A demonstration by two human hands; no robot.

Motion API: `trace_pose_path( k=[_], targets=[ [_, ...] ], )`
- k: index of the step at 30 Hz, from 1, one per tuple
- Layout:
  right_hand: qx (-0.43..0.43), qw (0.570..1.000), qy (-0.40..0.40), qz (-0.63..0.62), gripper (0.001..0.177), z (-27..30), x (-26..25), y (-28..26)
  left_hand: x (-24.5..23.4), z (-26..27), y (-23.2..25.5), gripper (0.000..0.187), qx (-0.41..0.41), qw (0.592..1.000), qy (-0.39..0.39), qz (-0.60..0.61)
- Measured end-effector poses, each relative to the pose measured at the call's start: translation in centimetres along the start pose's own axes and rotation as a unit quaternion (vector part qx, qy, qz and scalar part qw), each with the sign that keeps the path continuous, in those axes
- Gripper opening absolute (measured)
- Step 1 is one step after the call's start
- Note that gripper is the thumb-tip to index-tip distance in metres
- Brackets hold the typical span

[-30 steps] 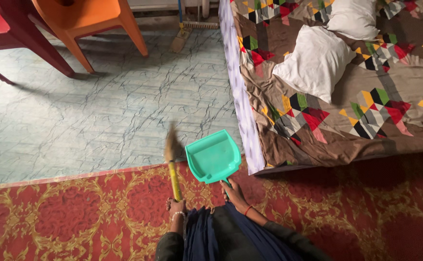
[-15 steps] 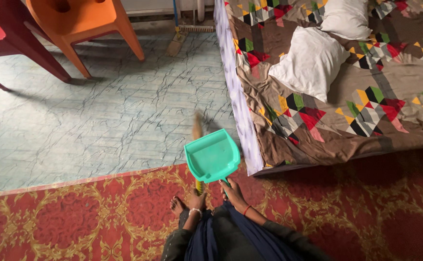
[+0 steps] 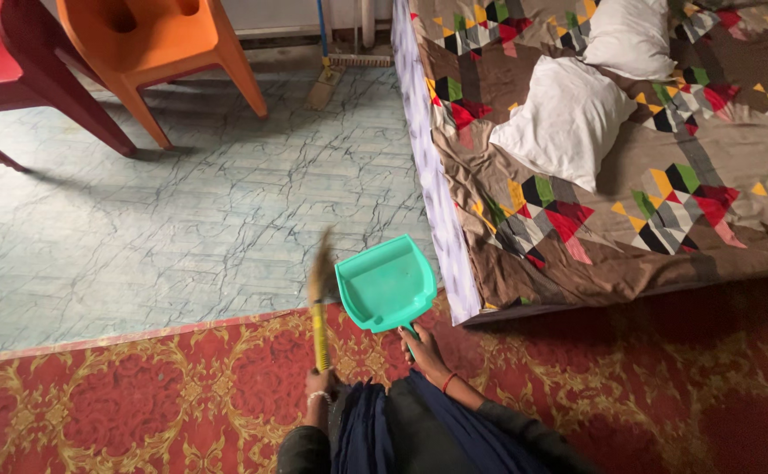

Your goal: The person sweeps a patterned red and gold carpet and adjacent tiled floor using a broom and dustpan. They move around furniture and beds to gather debris into the dustpan.

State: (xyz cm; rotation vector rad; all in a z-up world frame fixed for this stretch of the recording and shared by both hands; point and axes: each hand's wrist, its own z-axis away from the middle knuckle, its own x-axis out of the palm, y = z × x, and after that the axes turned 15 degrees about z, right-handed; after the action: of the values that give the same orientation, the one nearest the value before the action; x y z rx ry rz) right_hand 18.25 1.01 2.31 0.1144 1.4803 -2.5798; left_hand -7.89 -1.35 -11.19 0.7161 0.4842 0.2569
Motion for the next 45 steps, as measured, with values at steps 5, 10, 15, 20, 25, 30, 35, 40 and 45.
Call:
trace_pose_path(
  k=[5,10,15,20,25,30,35,40,45],
  targets=[
    [-0.010,1.000,-0.005,0.009,0.027,-0.4,0.0,-0.4,-3.0,2.1,5.2,0.059,-0.029,0.997,0.031,0.070],
    [-0.009,1.000,-0.001,0.007,0.027,-0.7,-0.1,-0.6,-0.7,2.9,8.3,0.057,0.005,0.978,-0.039,0.206],
    [0.001,1.000,-0.004,-0.007,0.026,-0.9,-0.2,-0.5,4.6,3.8,9.6,0.054,0.012,0.963,-0.144,0.227],
    [0.003,1.000,0.023,0.005,0.026,-0.8,-0.9,-0.4,7.9,6.7,12.4,0.048,0.045,0.967,-0.206,0.140],
    [-0.004,0.999,0.038,-0.004,0.024,-0.4,-1.8,-0.1,9.1,6.9,13.6,0.046,-0.039,0.964,-0.261,0.040],
    [0.003,0.999,0.036,-0.008,0.024,-0.2,-2.1,-0.1,10.1,1.6,9.1,0.037,-0.011,0.972,-0.228,0.049],
    [0.014,1.000,0.023,-0.002,0.024,-0.6,-1.9,-0.2,6.2,-2.7,4.8,0.026,-0.031,0.969,-0.162,0.185],
    [0.020,1.000,0.013,-0.003,0.025,-1.1,-1.6,-0.3,1.8,-2.5,5.6,0.042,-0.065,0.962,-0.081,0.254],
    [0.016,1.000,0.022,-0.008,0.024,-1.3,-1.8,-0.6,3.3,3.3,11.3,0.049,-0.006,0.980,-0.045,0.192]
  ],
)
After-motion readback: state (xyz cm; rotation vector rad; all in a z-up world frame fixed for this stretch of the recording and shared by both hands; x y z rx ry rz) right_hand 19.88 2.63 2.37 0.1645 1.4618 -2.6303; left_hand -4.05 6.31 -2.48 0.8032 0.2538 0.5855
